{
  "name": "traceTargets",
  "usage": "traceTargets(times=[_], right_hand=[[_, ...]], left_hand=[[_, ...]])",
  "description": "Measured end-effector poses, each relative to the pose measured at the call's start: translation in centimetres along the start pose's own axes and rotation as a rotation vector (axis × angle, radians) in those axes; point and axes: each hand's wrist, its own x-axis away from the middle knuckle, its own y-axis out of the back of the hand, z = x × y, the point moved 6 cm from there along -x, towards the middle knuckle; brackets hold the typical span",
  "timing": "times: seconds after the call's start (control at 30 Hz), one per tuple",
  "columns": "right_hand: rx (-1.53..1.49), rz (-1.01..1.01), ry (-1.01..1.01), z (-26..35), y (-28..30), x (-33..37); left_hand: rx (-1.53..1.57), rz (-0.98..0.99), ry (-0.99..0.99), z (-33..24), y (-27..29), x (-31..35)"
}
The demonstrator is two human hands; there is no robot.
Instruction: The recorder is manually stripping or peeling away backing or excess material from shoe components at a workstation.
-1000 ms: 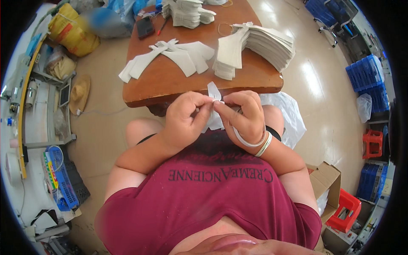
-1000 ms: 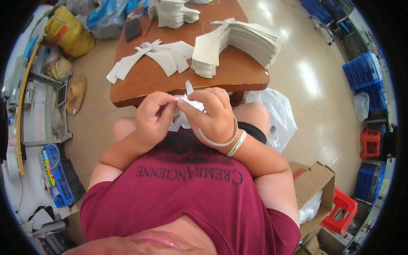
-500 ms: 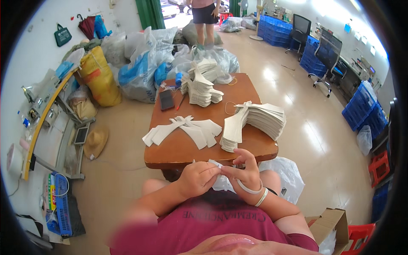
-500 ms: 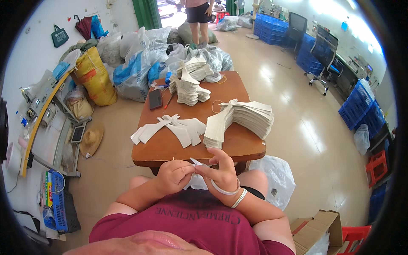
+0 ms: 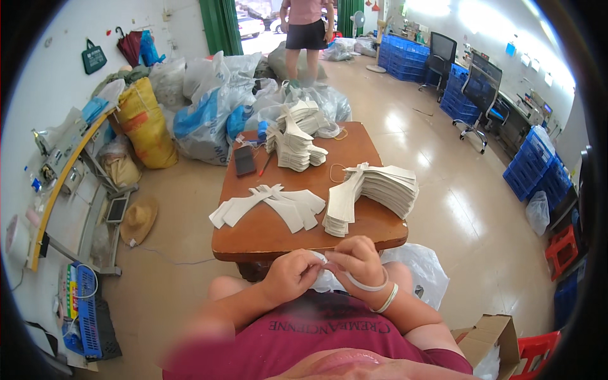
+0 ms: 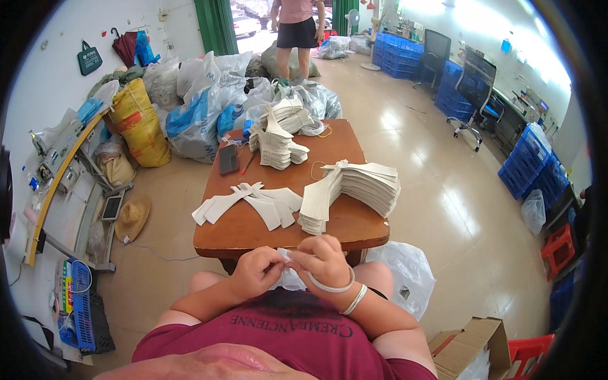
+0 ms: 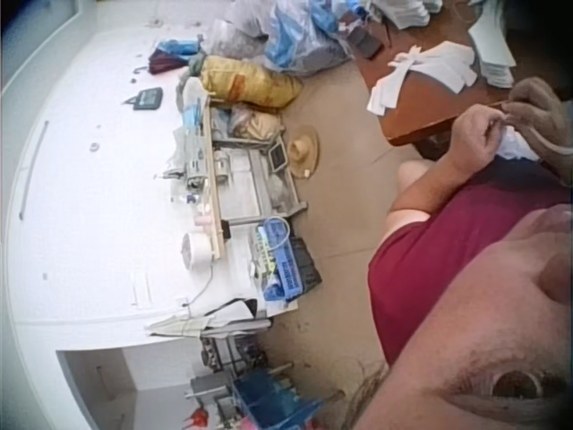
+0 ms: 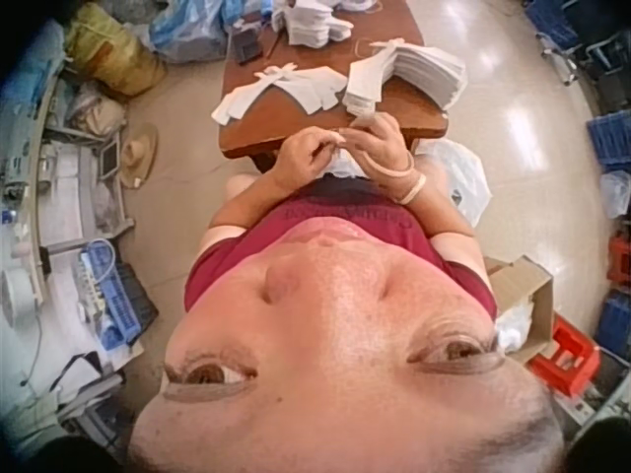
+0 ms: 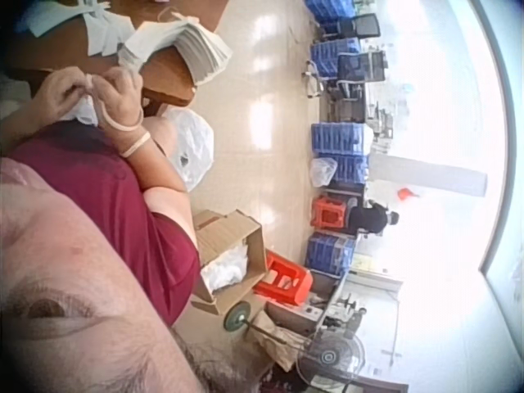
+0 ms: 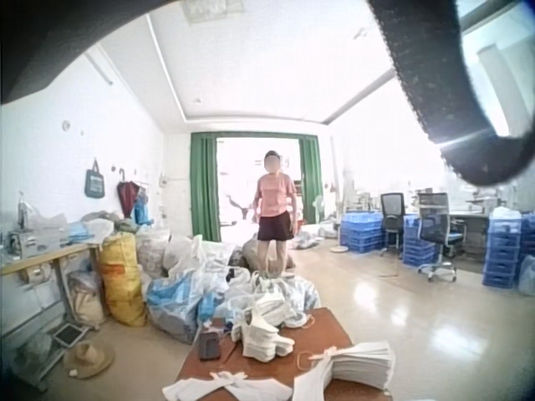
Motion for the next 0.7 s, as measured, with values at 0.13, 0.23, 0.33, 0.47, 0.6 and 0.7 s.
traceTargets(times=[0.13, 0.23, 0.33, 0.47, 0.6, 0.7], right_hand=[[0.023, -0.008, 0.079, 0.7, -1.4, 0.7], [0.087, -0.043, 0.117, 0.7, -2.3, 0.7], [0.118, -0.051, 0.108, 0.8, -2.8, 1.0], [0.228, -0.066, 0.115, 1.1, -3.1, 1.3], [0.283, -0.035, 0.118, 1.2, -3.9, 1.7], [0.271, -0.028, 0.106, 1.1, -4.1, 1.5]], left_hand=[[0.251, -0.096, 0.321, 2.9, -1.1, 1.5], [0.523, -0.09, 0.517, 3.7, -1.7, 1.9], [0.586, -0.206, 0.578, 3.7, -1.5, 1.8], [0.53, -0.198, 0.524, 3.6, -1.8, 1.6], [0.576, -0.196, 0.581, 4.2, -2.2, 1.9], [0.566, -0.189, 0.655, 4.7, -2.1, 2.1]])
